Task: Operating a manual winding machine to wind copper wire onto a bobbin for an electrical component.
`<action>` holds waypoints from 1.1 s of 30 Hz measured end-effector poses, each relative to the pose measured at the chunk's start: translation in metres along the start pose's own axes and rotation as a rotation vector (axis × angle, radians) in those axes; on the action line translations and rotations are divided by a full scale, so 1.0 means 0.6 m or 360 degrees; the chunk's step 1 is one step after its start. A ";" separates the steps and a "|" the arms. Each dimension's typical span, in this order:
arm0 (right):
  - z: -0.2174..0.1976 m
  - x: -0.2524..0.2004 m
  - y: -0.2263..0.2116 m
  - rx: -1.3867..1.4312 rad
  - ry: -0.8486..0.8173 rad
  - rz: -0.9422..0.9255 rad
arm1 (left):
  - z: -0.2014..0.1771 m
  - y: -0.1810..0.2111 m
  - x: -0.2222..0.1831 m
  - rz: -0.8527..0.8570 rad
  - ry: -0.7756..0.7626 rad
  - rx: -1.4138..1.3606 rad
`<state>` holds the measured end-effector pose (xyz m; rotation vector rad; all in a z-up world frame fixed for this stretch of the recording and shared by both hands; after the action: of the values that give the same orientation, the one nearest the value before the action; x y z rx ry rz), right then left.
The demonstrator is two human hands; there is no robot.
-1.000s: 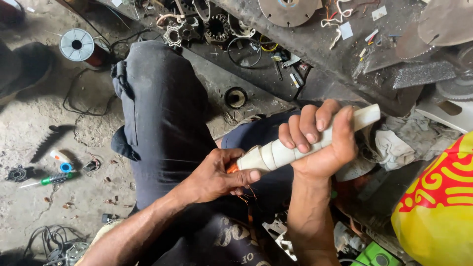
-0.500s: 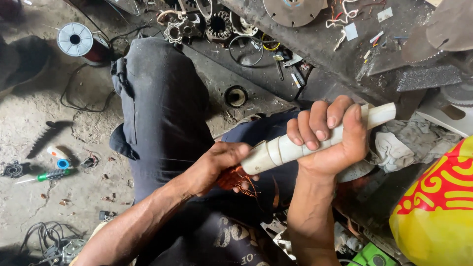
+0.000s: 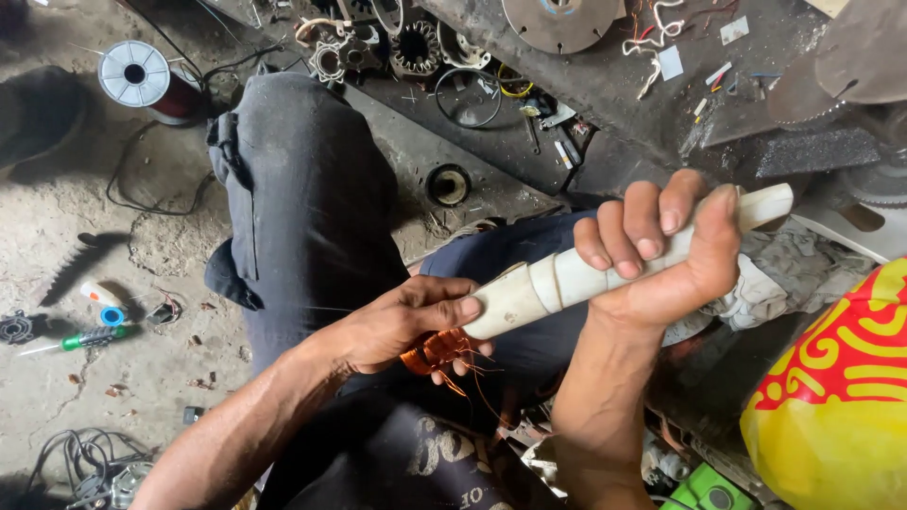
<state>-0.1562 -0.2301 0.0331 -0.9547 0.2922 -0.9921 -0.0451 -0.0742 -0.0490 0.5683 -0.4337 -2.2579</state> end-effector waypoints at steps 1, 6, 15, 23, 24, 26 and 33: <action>0.009 0.003 -0.006 0.0001 -0.0007 0.0001 | -0.009 -0.003 0.003 0.0007 0.0002 0.0002; 0.029 0.010 -0.013 0.0066 -0.0027 0.0079 | -0.031 -0.026 0.007 -0.0170 0.0042 -0.0009; 0.010 0.007 -0.038 -0.0062 0.0043 0.0060 | -0.040 -0.028 0.011 -0.0120 -0.0021 -0.0051; -0.005 0.006 -0.034 0.0087 -0.0045 0.0097 | -0.022 -0.027 0.006 -0.0177 -0.0149 -0.0165; -0.006 0.006 -0.032 0.0102 -0.0039 0.0110 | -0.022 -0.026 0.007 -0.0165 -0.0151 -0.0141; 0.000 0.004 -0.033 0.0077 -0.0061 0.0104 | -0.015 -0.015 0.004 -0.0202 -0.0093 0.0077; 0.018 0.004 -0.047 0.0045 -0.0235 0.0080 | -0.018 0.006 -0.002 -0.0228 0.0063 0.0494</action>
<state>-0.1649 -0.2320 0.0621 -0.9850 0.1773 -0.8731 -0.0367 -0.0771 -0.0565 0.8236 -0.7522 -2.3256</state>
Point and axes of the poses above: each hand's wrist, its own x-axis towards the middle knuckle, its own z-axis out of the palm, y = z × x, the point moved 10 cm from there along x, towards the middle knuckle, and after that the axes turned 15 degrees about -y, right-handed, at the moved point
